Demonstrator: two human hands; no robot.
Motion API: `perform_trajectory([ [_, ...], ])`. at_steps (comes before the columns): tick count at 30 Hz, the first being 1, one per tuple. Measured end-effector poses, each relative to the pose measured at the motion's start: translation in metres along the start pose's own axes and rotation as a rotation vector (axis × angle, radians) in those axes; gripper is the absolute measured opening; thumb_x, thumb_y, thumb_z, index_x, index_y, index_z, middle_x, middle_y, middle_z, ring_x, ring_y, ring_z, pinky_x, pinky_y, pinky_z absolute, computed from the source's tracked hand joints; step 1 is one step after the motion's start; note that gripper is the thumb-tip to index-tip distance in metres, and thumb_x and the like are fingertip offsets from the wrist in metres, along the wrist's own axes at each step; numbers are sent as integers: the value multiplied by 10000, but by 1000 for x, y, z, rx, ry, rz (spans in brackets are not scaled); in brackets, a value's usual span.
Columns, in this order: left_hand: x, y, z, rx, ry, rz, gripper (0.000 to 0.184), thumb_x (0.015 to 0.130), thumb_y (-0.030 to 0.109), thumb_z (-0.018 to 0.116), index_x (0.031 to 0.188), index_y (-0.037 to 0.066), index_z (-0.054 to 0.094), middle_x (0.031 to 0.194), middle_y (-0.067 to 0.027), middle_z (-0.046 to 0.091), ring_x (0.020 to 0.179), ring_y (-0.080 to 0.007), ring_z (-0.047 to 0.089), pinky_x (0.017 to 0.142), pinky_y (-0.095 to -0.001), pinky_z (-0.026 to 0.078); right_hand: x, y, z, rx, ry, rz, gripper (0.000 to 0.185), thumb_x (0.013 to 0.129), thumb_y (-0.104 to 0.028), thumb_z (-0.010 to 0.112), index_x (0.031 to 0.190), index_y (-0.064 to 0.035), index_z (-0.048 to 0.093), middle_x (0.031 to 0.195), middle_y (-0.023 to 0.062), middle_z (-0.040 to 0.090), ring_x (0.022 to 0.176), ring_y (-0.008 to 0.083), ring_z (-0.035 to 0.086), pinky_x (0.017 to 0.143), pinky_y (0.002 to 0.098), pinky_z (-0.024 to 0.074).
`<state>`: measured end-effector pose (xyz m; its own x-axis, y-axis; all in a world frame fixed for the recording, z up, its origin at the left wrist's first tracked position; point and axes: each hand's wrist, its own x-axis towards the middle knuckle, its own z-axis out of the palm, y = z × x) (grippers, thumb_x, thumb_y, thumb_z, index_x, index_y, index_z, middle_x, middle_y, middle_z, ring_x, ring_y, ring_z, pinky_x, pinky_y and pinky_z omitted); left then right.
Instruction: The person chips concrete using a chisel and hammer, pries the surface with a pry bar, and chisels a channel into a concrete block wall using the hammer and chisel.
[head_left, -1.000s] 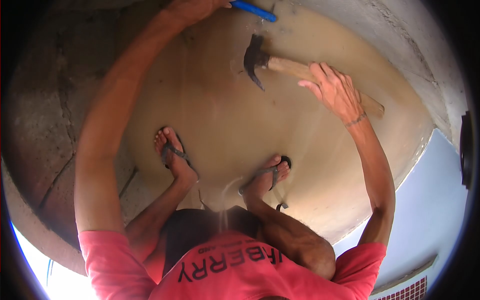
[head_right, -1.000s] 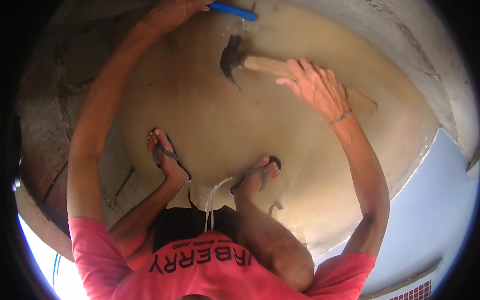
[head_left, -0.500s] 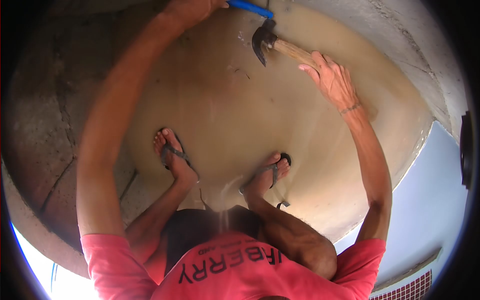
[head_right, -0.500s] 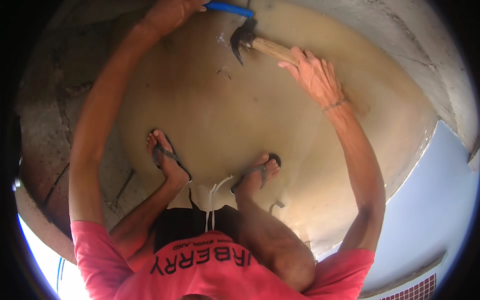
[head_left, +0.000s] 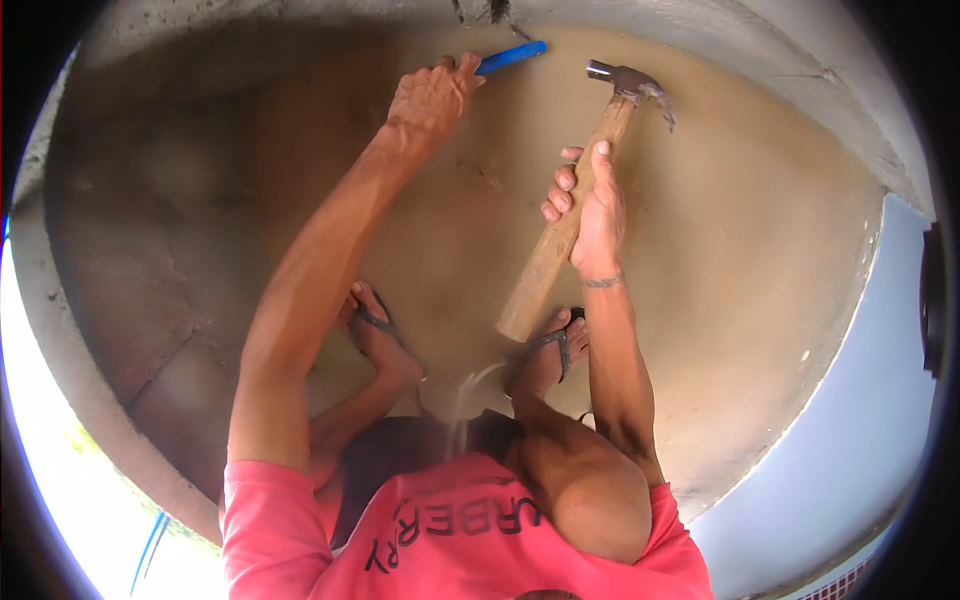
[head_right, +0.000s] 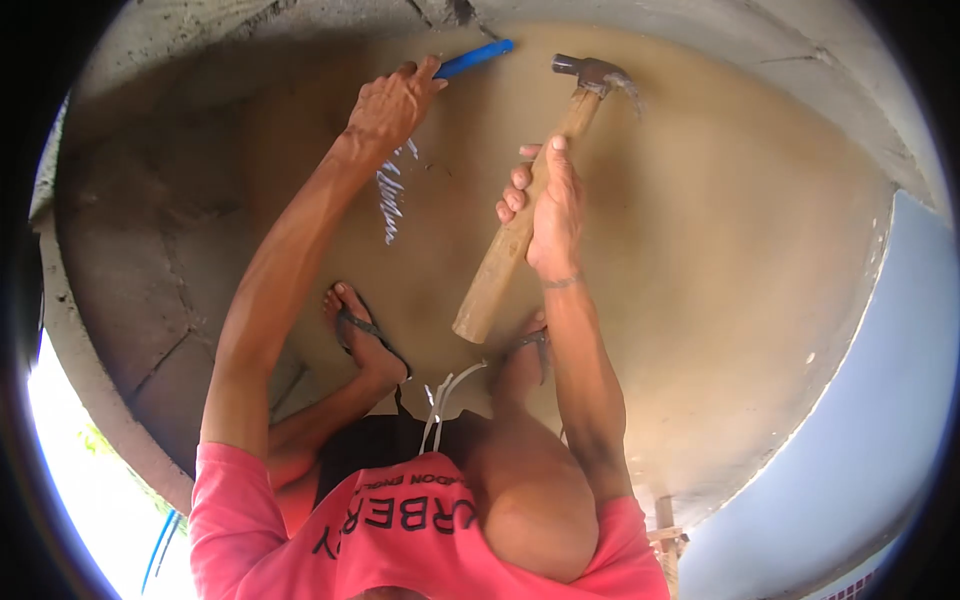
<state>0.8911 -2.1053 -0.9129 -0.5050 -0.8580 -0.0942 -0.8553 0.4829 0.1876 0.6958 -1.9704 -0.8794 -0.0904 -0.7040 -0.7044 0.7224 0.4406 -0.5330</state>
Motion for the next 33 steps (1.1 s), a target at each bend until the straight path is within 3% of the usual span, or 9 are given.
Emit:
perform_trajectory([
  [12,10,48,-11,49,-172,-281,335,1048,337,405,1183,35,449,886,-227,690,826,-416,700,739,-489,570,19,33,24,206,-1,-171,582,967,-604,506,1029,-26,483,683,63,518,498,149,511,440,330,449],
  [16,16,54,-12,27,-204,-337,329,1048,329,404,1173,29,451,891,-217,696,831,-401,706,743,-475,575,32,32,24,-130,-70,-16,557,978,-591,495,1055,-40,493,698,39,495,540,147,499,471,321,429],
  [17,20,53,-10,15,-166,-338,318,1046,330,410,1147,32,459,874,-231,692,826,-423,696,742,-497,565,28,32,21,-90,-69,-16,566,980,-594,483,1064,-35,488,695,40,495,529,149,495,468,316,431],
  [22,13,57,-8,-63,-131,-392,306,1043,332,417,1093,36,474,831,-260,683,818,-467,677,745,-543,542,23,38,35,102,89,-248,588,982,-620,443,1040,-36,471,678,47,496,485,156,486,443,313,435],
  [24,12,56,-10,-27,-189,-390,331,1048,329,405,1155,21,467,874,-227,700,842,-408,702,742,-482,569,38,49,45,35,103,-339,585,981,-619,448,1019,-36,475,678,50,497,479,156,486,431,321,435],
  [25,14,57,-12,-8,-212,-385,347,1050,327,399,1185,14,464,896,-211,708,855,-379,714,741,-452,583,43,50,43,-148,6,-216,579,980,-610,463,989,-32,488,674,54,499,473,155,488,416,334,440],
  [28,10,55,-6,12,-177,-428,337,1048,325,405,1161,14,473,876,-212,710,850,-380,715,751,-464,579,40,23,26,-216,-141,-116,572,977,-603,479,965,-32,497,673,55,500,474,150,488,419,327,440],
  [29,11,55,-8,7,-182,-425,334,1048,325,405,1151,16,476,877,-214,709,852,-382,714,755,-466,577,36,22,28,-141,-129,-172,576,982,-614,449,935,-41,476,642,40,509,443,149,492,382,313,428],
  [33,6,51,-11,-4,-204,-413,329,1047,327,409,1130,17,484,881,-222,708,856,-397,707,760,-475,571,32,30,44,138,32,-220,583,975,-651,420,957,-69,455,669,51,500,474,165,473,426,341,428],
])
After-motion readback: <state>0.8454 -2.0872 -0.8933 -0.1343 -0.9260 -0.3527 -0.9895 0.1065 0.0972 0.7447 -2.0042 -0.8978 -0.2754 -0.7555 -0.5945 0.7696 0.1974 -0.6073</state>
